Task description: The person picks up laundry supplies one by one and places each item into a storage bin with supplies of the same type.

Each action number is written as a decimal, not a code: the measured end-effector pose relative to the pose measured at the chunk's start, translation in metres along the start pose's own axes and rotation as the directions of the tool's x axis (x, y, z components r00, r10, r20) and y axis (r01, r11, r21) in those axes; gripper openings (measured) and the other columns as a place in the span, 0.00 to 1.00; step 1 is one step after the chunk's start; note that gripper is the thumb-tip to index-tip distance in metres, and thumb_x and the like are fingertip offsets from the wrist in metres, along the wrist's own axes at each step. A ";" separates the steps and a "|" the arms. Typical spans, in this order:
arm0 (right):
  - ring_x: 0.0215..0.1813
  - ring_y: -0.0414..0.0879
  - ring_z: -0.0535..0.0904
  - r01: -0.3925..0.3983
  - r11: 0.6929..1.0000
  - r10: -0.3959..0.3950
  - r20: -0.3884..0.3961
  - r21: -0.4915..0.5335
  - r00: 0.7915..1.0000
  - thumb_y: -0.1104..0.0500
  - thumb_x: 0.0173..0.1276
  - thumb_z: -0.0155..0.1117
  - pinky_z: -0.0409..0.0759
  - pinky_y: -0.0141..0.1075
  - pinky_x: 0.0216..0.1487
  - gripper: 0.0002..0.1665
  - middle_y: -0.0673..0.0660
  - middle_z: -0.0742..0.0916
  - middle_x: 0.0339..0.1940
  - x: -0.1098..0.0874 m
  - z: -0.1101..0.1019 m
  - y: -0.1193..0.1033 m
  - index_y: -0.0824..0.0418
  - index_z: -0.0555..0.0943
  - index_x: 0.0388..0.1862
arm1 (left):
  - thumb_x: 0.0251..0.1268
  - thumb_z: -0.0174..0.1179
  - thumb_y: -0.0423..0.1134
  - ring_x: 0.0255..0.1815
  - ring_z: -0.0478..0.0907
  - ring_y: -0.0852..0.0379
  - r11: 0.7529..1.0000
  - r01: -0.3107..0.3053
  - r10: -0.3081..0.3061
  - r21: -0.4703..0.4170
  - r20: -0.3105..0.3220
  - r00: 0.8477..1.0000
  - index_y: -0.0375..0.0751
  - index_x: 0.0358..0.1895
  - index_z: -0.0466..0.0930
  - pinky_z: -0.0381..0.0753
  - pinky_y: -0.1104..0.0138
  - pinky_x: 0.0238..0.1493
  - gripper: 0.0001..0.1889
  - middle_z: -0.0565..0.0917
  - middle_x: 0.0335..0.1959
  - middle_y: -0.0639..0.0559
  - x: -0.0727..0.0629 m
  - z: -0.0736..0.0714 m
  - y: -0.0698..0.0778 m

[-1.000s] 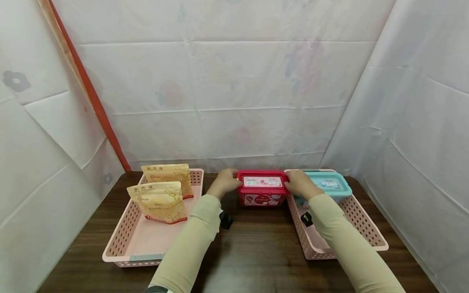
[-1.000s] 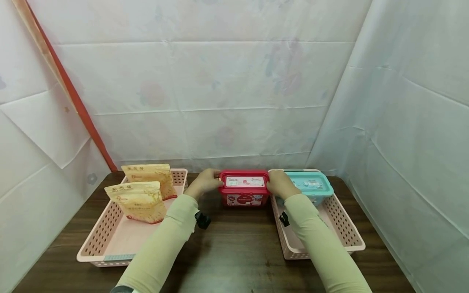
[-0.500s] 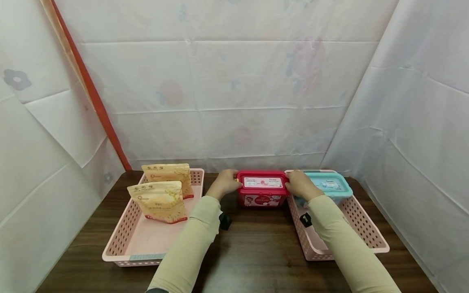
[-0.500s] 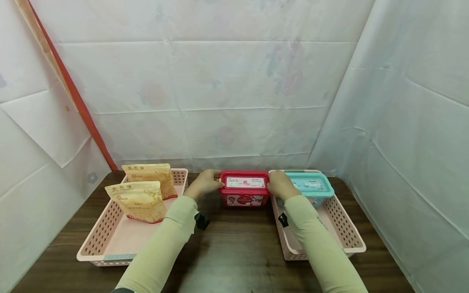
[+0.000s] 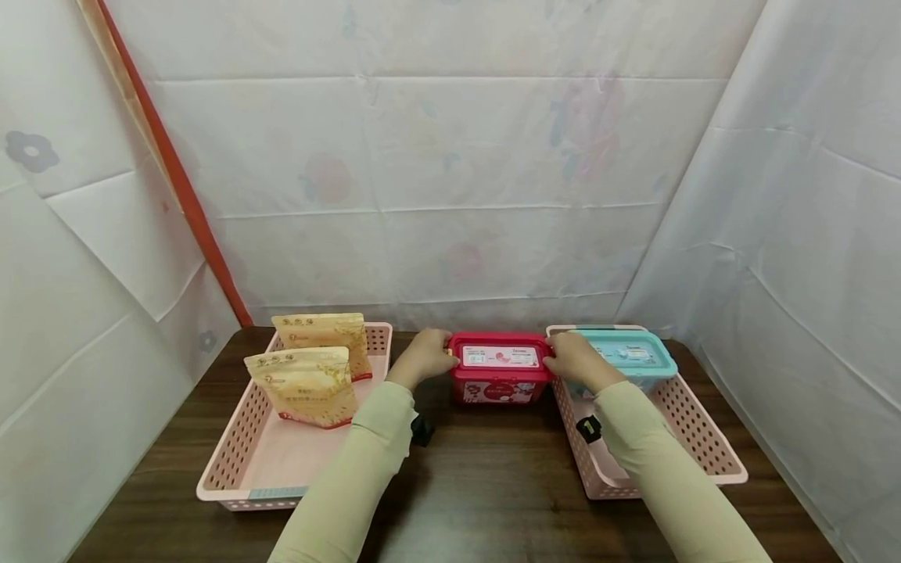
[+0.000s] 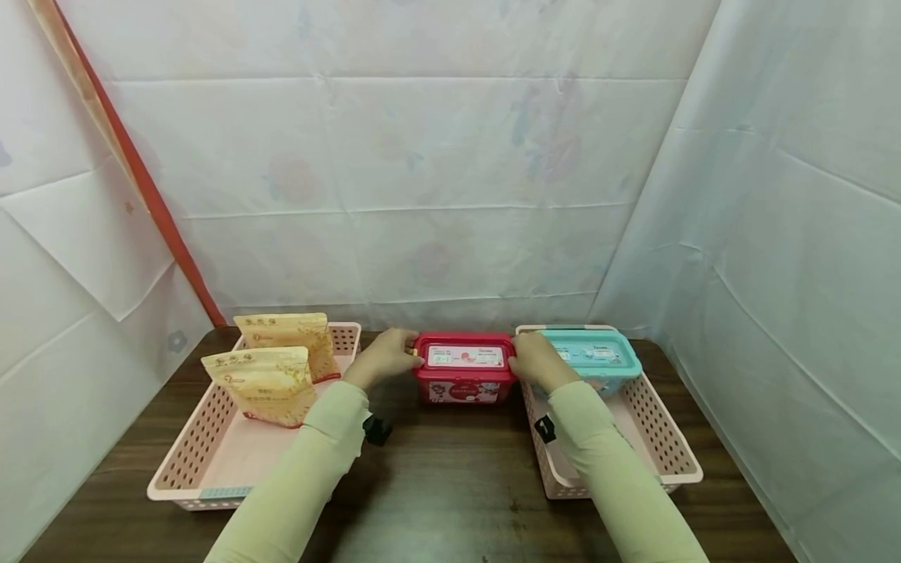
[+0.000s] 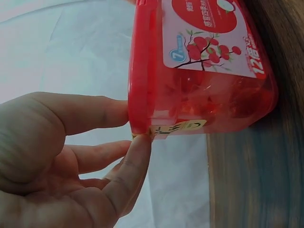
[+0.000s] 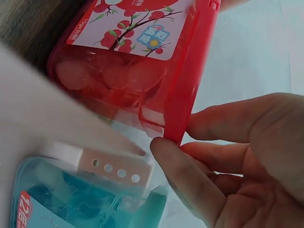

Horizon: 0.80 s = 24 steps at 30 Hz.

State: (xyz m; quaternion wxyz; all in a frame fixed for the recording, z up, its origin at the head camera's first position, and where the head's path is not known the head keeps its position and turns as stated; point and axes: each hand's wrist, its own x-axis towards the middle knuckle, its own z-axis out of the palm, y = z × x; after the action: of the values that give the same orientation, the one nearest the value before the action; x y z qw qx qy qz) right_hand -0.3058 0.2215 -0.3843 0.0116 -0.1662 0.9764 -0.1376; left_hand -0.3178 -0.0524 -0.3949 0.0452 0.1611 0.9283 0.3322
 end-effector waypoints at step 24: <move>0.23 0.42 0.70 -0.007 0.958 -0.054 0.205 0.285 0.977 0.68 0.69 0.60 0.70 0.35 0.26 0.17 0.56 0.78 0.24 -0.020 -0.005 -0.011 0.74 0.68 0.51 | 0.61 0.71 0.36 0.36 0.77 0.55 0.993 -0.043 0.032 0.109 0.104 0.994 0.23 0.60 0.76 0.81 0.60 0.44 0.27 0.84 0.39 0.43 -0.038 -0.015 -0.002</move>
State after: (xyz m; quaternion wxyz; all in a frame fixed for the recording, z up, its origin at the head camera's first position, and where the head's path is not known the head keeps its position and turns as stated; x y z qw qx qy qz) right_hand -0.2841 0.2191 -0.3771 0.1372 -0.1880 0.9377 -0.2581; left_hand -0.2854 -0.0756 -0.3849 0.0771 0.1976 0.9385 0.2723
